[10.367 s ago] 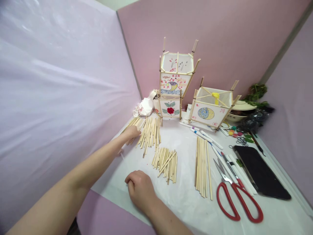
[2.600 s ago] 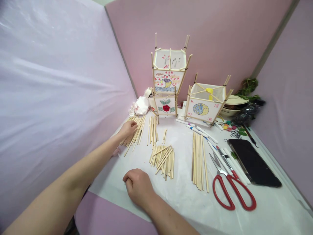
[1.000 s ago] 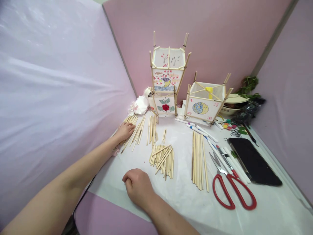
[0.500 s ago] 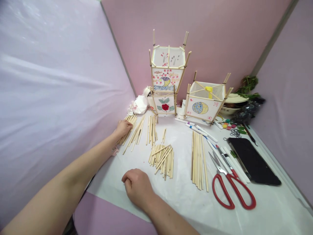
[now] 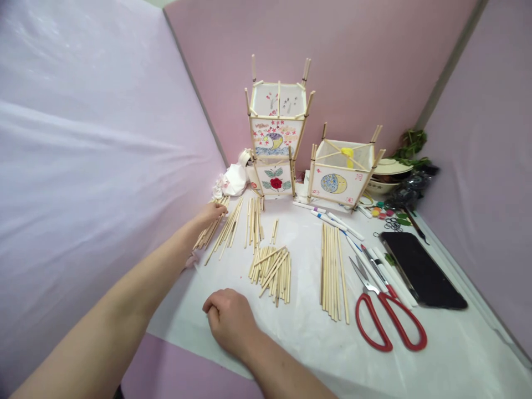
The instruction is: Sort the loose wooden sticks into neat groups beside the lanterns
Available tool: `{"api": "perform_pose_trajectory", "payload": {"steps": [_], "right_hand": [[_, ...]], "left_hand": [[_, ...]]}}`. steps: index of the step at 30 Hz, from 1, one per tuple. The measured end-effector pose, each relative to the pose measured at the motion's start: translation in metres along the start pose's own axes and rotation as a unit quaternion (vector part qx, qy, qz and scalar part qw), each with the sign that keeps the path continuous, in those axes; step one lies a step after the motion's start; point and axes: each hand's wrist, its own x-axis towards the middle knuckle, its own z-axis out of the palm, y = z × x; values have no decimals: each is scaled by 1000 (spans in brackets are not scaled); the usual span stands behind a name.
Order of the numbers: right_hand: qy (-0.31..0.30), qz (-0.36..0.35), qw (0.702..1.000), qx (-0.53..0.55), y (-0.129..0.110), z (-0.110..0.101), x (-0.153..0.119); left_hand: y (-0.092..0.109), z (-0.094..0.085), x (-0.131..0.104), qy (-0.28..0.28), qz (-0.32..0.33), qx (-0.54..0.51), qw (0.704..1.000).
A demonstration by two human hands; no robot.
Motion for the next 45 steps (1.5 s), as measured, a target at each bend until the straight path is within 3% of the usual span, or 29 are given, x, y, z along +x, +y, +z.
{"api": "perform_pose_trajectory", "payload": {"steps": [3,7,10,13,16,20,25,33,45], "right_hand": [[5,1,1000,1,0,0,0],[5,0,1000,2,2,1,-1],[4,-2,1000,1,3,2,-1],[3,-1,1000,0,3,3,-2],[2,-1,1000,-2,3,3,-1],[2,-5,1000,-8,3,2,0],[-1,-6,1000,-6,3,2,0],[4,0,1000,3,2,2,0],[5,-3,1000,4,2,2,-1]], "left_hand": [[14,7,-12,-36,19,-102,994],[43,32,-32,-87,59,-179,978],[61,45,-38,-96,96,-182,974],[67,48,-37,-71,126,-132,981],[62,47,-36,-68,173,-50,981],[46,51,-42,-126,234,48,963],[24,43,-47,-152,243,202,936],[3,20,-51,-175,228,208,935],[5,33,-80,-130,266,194,935]]}}
